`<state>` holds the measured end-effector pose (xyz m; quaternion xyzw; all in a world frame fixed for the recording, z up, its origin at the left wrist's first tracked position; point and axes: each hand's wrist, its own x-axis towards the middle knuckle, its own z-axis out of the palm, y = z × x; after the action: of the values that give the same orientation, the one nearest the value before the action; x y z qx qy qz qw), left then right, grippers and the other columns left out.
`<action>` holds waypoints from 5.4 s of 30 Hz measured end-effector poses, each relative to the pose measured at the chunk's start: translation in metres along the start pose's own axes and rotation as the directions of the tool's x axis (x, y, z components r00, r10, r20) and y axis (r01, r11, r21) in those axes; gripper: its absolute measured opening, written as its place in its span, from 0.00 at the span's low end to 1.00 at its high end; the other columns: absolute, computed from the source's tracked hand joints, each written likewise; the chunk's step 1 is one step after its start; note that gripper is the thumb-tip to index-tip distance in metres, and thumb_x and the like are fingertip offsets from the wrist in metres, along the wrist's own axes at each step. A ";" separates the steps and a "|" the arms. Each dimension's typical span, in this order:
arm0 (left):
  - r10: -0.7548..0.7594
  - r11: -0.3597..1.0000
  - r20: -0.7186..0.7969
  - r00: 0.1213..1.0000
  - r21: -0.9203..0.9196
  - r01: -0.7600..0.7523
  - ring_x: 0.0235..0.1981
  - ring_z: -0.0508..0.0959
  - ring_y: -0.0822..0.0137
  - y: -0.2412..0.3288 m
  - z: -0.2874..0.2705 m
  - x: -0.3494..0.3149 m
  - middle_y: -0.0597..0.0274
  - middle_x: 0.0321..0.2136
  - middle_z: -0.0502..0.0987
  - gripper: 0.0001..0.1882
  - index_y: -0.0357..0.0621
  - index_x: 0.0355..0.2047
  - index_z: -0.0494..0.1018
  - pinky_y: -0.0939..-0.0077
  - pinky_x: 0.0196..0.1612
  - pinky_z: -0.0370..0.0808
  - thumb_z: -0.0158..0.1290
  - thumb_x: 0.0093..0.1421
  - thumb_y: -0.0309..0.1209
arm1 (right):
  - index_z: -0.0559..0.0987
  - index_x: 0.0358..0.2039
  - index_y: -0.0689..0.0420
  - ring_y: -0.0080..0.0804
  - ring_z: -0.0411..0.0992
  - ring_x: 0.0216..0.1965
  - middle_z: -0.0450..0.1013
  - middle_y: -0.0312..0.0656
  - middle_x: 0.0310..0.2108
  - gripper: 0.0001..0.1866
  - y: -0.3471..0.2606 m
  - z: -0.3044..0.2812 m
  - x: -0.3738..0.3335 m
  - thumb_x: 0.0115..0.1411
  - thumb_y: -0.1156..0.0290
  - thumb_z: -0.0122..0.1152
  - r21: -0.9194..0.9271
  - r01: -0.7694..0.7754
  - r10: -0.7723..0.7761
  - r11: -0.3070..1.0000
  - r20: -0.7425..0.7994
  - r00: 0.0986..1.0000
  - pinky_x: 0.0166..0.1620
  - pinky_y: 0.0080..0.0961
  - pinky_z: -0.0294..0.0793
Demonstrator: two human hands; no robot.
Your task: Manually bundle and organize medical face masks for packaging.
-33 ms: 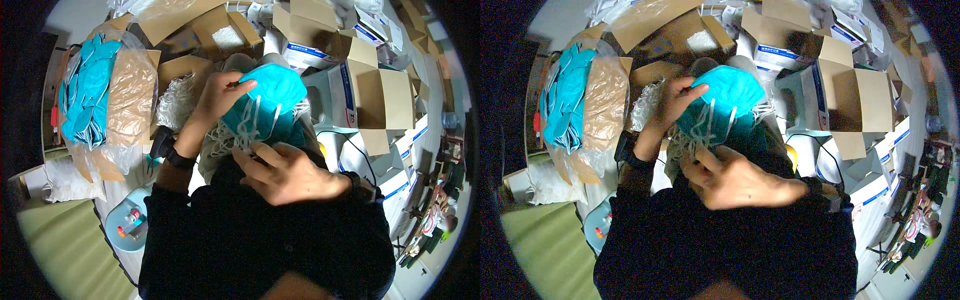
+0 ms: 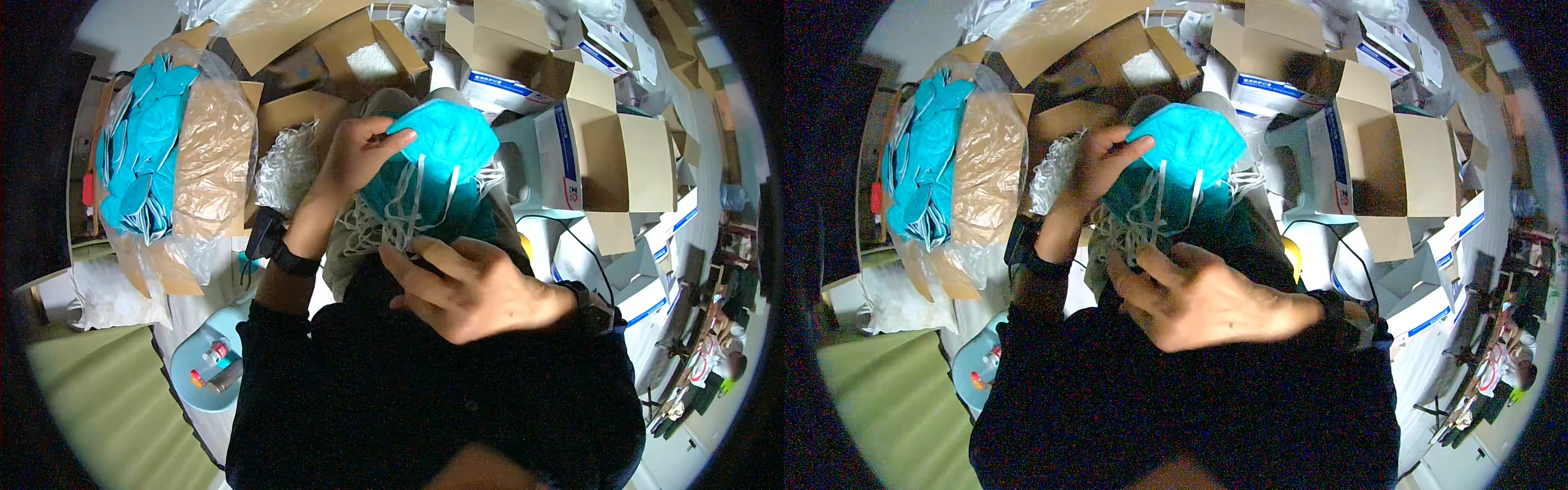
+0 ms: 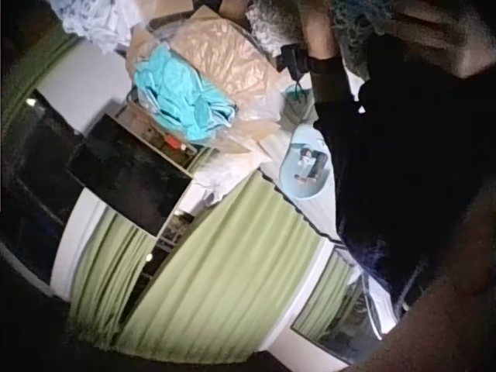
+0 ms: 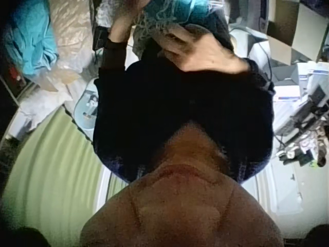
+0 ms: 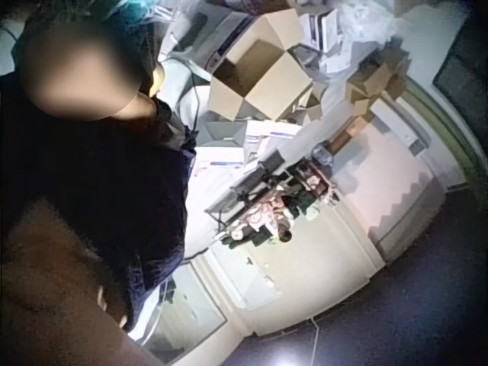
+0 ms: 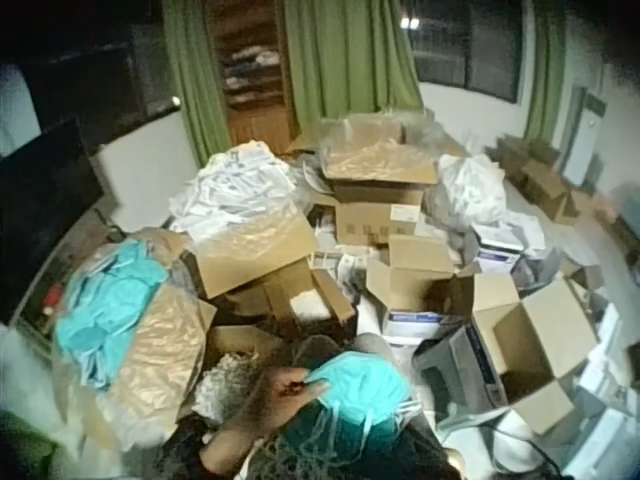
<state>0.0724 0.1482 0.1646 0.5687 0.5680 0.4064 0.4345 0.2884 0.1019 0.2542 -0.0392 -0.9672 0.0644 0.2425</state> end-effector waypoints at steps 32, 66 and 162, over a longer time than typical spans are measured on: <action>-0.281 0.658 -0.257 0.925 -0.753 -0.009 0.29 0.77 0.76 0.045 0.072 -0.012 0.66 0.27 0.77 0.09 0.39 0.32 0.74 0.83 0.34 0.73 0.55 0.61 0.34 | 0.82 0.32 0.56 0.12 0.68 0.26 0.77 0.30 0.27 0.04 0.088 0.061 -0.022 0.57 0.71 0.64 0.948 -0.293 0.944 0.126 -0.024 0.329 0.29 0.14 0.68; 0.085 0.970 -0.130 0.988 -0.215 -0.112 0.22 0.70 0.75 0.033 0.054 -0.008 0.64 0.22 0.74 0.10 0.39 0.38 0.74 0.76 0.26 0.67 0.56 0.58 0.31 | 0.79 0.25 0.55 0.20 0.70 0.20 0.76 0.37 0.22 0.09 0.099 0.054 -0.014 0.54 0.64 0.67 0.937 -0.025 0.911 -0.350 0.346 0.224 0.26 0.15 0.68; 0.183 0.979 -0.534 0.826 0.180 -0.100 0.44 0.77 0.57 0.042 0.011 -0.049 0.43 0.44 0.74 0.31 0.33 0.59 0.57 0.68 0.48 0.73 0.55 0.57 0.27 | 0.78 0.35 0.62 0.19 0.70 0.24 0.75 0.34 0.26 0.10 0.077 -0.002 -0.026 0.56 0.69 0.64 0.762 -0.631 0.325 0.147 0.566 0.758 0.28 0.19 0.71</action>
<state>0.0936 0.0998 0.2027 0.4992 0.6526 0.5407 0.1803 0.3154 0.1754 0.2328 -0.1928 -0.7042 0.6813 0.0520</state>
